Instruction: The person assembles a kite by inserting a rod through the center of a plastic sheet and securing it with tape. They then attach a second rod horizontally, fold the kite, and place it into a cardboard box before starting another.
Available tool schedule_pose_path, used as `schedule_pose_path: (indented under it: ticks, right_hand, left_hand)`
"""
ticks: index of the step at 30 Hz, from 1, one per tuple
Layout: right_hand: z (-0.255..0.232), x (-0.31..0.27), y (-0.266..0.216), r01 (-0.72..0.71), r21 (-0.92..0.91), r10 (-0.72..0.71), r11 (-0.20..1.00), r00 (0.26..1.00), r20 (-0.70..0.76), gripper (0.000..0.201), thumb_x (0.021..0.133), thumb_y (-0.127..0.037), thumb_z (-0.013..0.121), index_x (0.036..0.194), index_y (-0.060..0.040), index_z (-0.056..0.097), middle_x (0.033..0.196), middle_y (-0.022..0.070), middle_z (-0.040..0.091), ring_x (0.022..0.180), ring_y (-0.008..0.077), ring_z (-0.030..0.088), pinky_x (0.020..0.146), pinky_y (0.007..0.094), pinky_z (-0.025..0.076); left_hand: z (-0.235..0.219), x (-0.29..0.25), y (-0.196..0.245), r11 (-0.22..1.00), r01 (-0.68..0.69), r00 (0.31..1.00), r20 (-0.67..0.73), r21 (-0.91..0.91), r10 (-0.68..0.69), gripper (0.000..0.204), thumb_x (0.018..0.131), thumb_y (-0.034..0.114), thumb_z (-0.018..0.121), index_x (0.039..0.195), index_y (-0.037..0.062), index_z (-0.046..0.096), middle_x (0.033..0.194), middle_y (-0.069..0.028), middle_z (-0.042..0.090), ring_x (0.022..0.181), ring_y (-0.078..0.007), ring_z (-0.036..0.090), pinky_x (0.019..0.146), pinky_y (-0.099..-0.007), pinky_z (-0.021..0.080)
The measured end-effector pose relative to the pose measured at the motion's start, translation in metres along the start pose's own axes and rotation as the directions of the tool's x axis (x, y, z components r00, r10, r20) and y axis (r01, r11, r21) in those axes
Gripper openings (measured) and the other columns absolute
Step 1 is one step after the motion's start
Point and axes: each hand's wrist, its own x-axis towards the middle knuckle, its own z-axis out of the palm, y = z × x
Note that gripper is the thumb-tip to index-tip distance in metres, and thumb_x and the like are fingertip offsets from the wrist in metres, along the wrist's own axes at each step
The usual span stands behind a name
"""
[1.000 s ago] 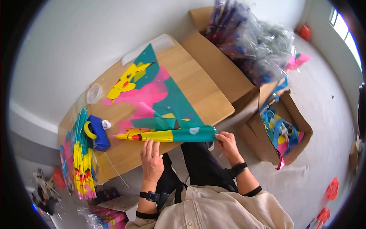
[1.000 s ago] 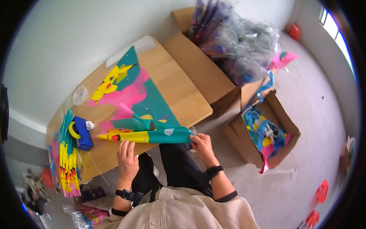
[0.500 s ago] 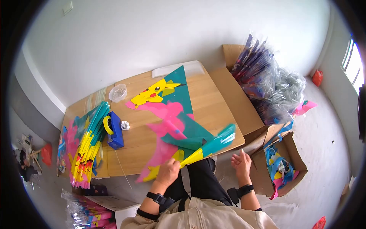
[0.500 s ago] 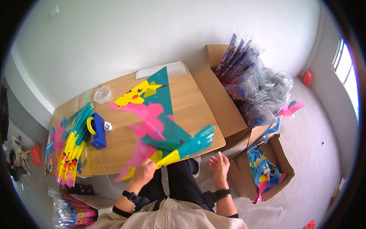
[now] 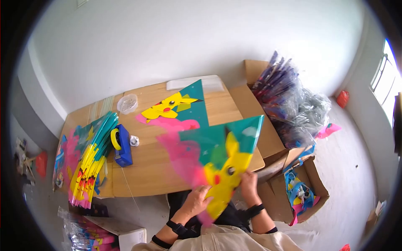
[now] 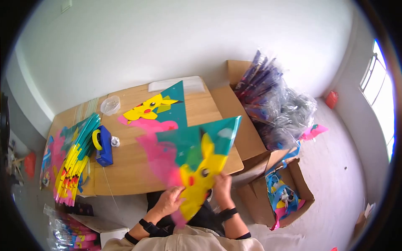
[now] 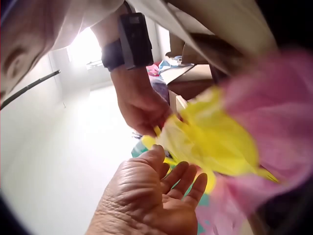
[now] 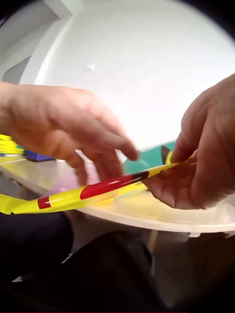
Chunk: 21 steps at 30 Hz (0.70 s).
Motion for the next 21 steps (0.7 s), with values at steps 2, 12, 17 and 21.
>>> schedule_pose_path:
  ticks: [2,12,17,21]
  right_hand:
    - [-0.032,0.046,0.0,0.142,-0.041,-0.146,0.989,0.983,-0.113,0.019,0.082,0.002,0.049,0.094,0.0046,0.063,0.085,0.0088,0.066,0.07,0.0149,0.062,0.061,0.0282,0.049]
    - [-0.117,0.173,0.001,0.226,-0.947,-0.497,0.227,0.863,0.087,0.015,0.079,-0.005,0.049,0.089,0.0009,0.058,0.088,0.0258,0.061,0.087,0.0439,0.057,0.074,0.0487,0.046]
    - [-0.082,0.208,-0.017,0.293,-0.946,-0.395,0.138,0.892,0.219,0.013,0.081,-0.006,0.05,0.09,-0.0026,0.059,0.087,0.0229,0.063,0.087,0.0421,0.058,0.073,0.0484,0.046]
    - [-0.031,0.225,-0.018,0.316,-0.949,-0.452,-0.004,0.845,0.284,0.023,0.077,-0.003,0.055,0.1,-0.004,0.059,0.103,0.0196,0.06,0.095,0.0381,0.057,0.078,0.0458,0.047]
  left_hand:
    - [-0.015,-0.002,-0.014,0.999,0.049,0.996,-0.076,0.017,-0.047,0.035,0.076,0.01,0.067,0.107,-0.0016,0.056,0.101,-0.0188,0.061,0.095,-0.0375,0.058,0.082,-0.0413,0.048]
    - [-0.06,0.034,-0.119,0.928,0.339,0.913,-0.292,0.156,-0.285,0.035,0.074,0.009,0.068,0.106,-0.0008,0.057,0.109,-0.0191,0.057,0.104,-0.0373,0.053,0.087,-0.0417,0.045]
    - [-0.059,0.107,-0.148,0.943,0.143,0.98,-0.176,0.3,-0.093,0.053,0.079,0.012,0.067,0.126,0.0028,0.045,0.135,-0.02,0.042,0.127,-0.0378,0.037,0.102,-0.0461,0.034]
    - [-0.045,0.161,-0.176,0.854,0.209,0.967,0.029,0.476,-0.253,0.065,0.087,0.03,0.059,0.14,0.0047,0.032,0.147,-0.019,0.028,0.137,-0.0344,0.024,0.108,-0.0503,0.025]
